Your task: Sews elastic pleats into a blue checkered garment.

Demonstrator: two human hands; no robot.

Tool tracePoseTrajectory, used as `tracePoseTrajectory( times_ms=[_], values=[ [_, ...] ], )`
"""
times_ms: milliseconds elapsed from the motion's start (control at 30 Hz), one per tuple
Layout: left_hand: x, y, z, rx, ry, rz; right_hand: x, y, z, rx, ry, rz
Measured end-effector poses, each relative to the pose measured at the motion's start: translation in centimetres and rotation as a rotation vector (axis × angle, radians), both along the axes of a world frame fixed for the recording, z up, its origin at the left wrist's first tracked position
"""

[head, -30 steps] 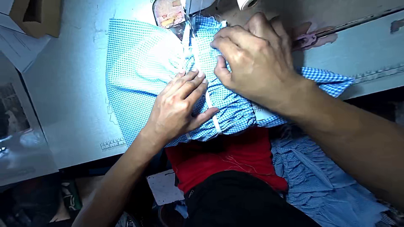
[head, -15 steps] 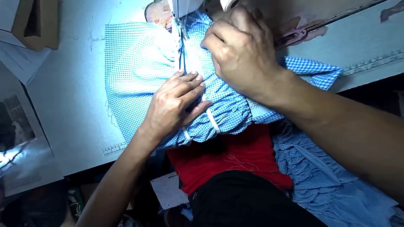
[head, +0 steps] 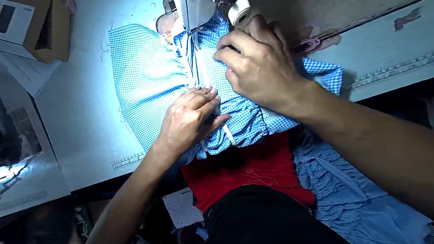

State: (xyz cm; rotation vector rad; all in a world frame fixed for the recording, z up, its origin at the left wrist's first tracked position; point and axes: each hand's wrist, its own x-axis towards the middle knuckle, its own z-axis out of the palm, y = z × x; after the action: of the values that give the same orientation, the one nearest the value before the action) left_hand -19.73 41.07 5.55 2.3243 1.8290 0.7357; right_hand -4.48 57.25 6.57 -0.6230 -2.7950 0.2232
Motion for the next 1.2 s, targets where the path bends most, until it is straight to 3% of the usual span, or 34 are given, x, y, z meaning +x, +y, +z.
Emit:
tracePoseTrajectory(
  times_ms=[1200],
  values=[
    [1.4,-0.8,0.8,-0.066,-0.003,0.041,0.1,-0.6,0.2,0.033,-0.012,-0.016]
  ],
)
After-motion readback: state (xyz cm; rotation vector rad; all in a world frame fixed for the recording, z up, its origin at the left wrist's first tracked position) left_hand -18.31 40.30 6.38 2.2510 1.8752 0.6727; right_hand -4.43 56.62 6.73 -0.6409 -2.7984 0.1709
